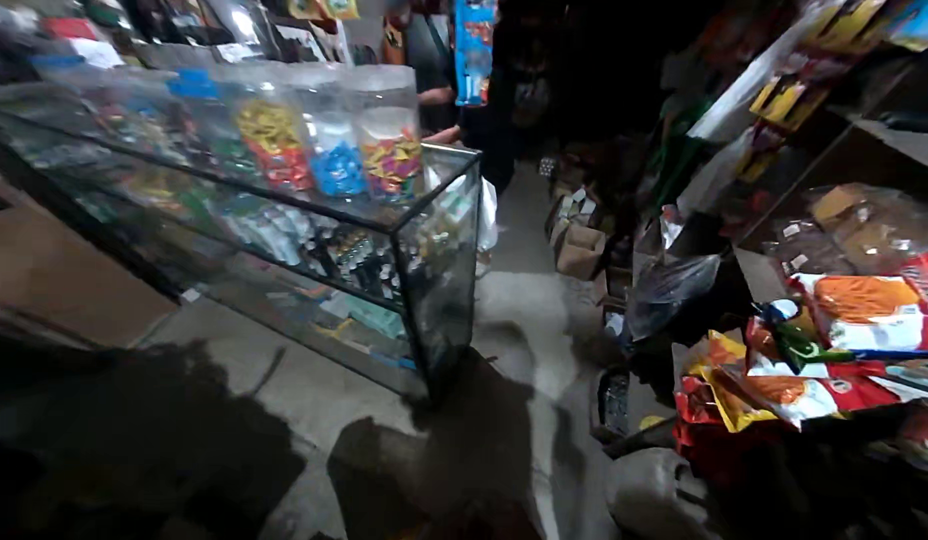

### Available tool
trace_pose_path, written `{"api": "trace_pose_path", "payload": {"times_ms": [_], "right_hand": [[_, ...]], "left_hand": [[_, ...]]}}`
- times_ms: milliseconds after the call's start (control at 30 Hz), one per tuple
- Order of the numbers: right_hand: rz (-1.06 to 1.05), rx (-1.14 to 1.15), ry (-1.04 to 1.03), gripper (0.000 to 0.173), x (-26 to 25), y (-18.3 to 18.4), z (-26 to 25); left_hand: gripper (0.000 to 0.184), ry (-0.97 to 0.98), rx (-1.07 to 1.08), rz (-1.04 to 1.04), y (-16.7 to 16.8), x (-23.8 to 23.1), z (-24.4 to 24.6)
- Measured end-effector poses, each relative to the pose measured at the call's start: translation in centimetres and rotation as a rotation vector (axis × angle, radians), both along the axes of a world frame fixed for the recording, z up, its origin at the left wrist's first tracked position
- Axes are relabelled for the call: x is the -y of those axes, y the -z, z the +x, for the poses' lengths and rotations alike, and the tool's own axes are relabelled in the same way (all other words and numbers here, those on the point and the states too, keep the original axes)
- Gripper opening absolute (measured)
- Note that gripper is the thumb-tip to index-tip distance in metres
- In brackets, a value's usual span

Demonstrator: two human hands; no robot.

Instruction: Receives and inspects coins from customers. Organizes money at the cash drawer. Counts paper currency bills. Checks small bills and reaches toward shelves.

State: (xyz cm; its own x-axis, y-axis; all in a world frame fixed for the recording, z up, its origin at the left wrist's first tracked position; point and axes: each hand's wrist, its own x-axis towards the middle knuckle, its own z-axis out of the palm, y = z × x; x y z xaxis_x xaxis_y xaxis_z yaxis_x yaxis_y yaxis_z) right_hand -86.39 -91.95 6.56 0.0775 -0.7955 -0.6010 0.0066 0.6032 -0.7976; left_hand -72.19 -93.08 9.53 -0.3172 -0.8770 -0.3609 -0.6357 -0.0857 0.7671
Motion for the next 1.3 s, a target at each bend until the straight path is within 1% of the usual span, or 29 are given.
{"api": "trace_pose_path", "payload": {"times_ms": [33, 100, 167, 200, 267, 300, 333, 400, 467, 500, 533, 600, 667, 767, 833, 867, 933, 1000, 1133, 1233, 1300], "right_hand": [[-0.012, -0.022, 0.055, 0.032, 1.0, 0.2, -1.8], [-0.012, -0.036, 0.171, 0.032, 2.8, 0.3, -5.0], [0.032, -0.006, 0.339, 0.032, 4.7, -0.1, -7.3], [0.012, -0.037, 0.368, 0.030, 5.6, -0.2, -8.5], [-0.080, -0.170, 0.314, 0.025, 7.0, -0.3, -11.3], [-0.094, -0.181, 0.324, 0.026, 8.1, -0.3, -12.5], [-0.073, -0.115, 0.424, 0.025, 9.5, 0.1, -13.4], [-0.057, 0.074, 0.642, 0.028, 13.4, 1.4, -15.1], [-0.109, 0.185, 0.708, 0.033, 17.4, 1.9, -17.4], [-0.128, 0.229, 0.739, 0.036, 19.4, 2.0, -18.5], [-0.157, 0.278, 0.781, 0.040, 21.8, 2.0, -19.6], [-0.215, 0.365, 0.866, 0.049, 26.6, 1.6, -21.8], [-0.292, 0.414, 0.890, 0.058, 30.6, 0.8, -24.0], [-0.448, 0.592, 0.913, 0.067, 36.6, -0.4, -27.1], [-0.481, 0.664, 0.956, 0.070, 40.0, -1.7, -28.7], [-0.495, 0.673, 0.968, 0.072, 41.6, -2.2, -29.5], [-0.552, 0.618, 0.976, 0.074, 44.9, -2.7, -31.7], [-0.588, 0.577, 0.969, 0.076, 48.0, -2.5, -34.2], [-0.638, 0.558, 0.980, 0.073, 54.6, -0.9, -40.2], [-0.627, 0.553, 0.988, 0.071, 60.8, 0.6, -45.7], [-0.592, 0.560, 0.974, 0.069, 65.0, 0.6, -50.0]], "left_hand": [[0.034, 0.075, 0.067, -0.063, 0.7, 1.3, -2.0], [0.035, 0.170, 0.107, -0.173, 1.9, 3.8, -5.6], [0.033, 0.232, 0.125, -0.233, 1.7, 6.5, -8.9], [0.033, 0.253, 0.154, -0.229, 1.1, 7.7, -10.6], [0.035, 0.295, 0.238, -0.195, 0.7, 10.0, -13.9], [0.036, 0.305, 0.264, -0.202, 0.9, 11.1, -15.3], [0.035, 0.298, 0.263, -0.251, 1.4, 12.3, -16.6], [0.036, 0.272, 0.223, -0.334, 2.1, 15.3, -18.8], [0.041, 0.261, 0.139, -0.343, 2.5, 19.2, -20.6], [0.041, 0.248, 0.063, -0.365, 2.9, 21.2, -21.3], [0.038, 0.222, -0.042, -0.465, 3.9, 23.6, -22.0], [0.034, 0.196, -0.243, -0.590, 5.1, 28.8, -23.2], [0.030, 0.217, -0.376, -0.668, 5.0, 33.3, -24.4], [0.023, 0.302, -0.472, -0.687, 3.5, 38.7, -27.1], [0.023, 0.351, -0.465, -0.662, 2.9, 41.7, -29.5], [0.023, 0.373, -0.432, -0.689, 2.7, 43.4, -30.8], [0.025, 0.418, -0.363, -0.751, 2.5, 47.2, -33.6], [0.028, 0.437, -0.375, -0.745, 2.7, 50.8, -36.3], [0.034, 0.451, -0.426, -0.598, 3.8, 57.9, -42.6], [0.027, 0.396, -0.397, -0.620, 4.8, 63.7, -49.0], [0.025, 0.380, -0.421, -0.638, 4.8, 67.9, -53.0]]}}
